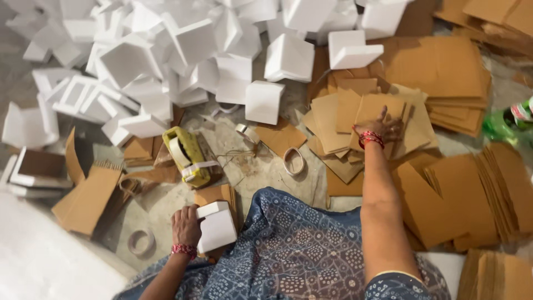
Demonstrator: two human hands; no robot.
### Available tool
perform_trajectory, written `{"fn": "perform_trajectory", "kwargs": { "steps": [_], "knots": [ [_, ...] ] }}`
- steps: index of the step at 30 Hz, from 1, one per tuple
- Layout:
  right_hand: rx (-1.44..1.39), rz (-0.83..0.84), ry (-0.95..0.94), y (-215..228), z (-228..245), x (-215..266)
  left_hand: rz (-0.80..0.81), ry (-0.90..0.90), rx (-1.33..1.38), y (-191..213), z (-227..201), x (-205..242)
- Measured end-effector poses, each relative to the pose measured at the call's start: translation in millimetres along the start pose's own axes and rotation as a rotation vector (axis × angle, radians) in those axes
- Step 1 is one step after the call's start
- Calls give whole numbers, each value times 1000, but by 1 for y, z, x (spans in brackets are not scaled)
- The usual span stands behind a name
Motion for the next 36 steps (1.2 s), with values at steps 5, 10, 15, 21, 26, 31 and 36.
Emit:
{"fn": "perform_trajectory", "kwargs": {
  "steps": [5, 10, 15, 21, 26, 31, 36],
  "knots": [
    [48, 46, 39, -22, 12, 4, 19, 10, 38, 4, -4, -1],
    [184, 45, 222, -28, 19, 69, -46, 7, 82, 10, -7, 0],
    [380, -109, 445, -8, 41, 139, -23, -6, 53, 1, -4, 3],
    [478, -21, 559, -24, 65, 203, -125, -16, 137, -2, -2, 1],
    [-42, 243, 1012, -41, 136, 287, -127, -21, 69, -18, 0, 1],
    [-149, 722, 1292, -149, 130, 449, -141, -54, 45, -29, -2, -4],
    [-135, 361, 1119, -196, 91, 508, -75, -92, 117, -20, 0, -5]
  ]
}}
Point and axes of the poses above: each hand's wrist, its own x-axis away from the middle knuckle, its own y-axis out of the back of the hand, z = x × y, the point moved 9 cm from there along -x, towards the middle knuckle, and after that the axes turned 5 degrees about -y, right-handed, at the moved point
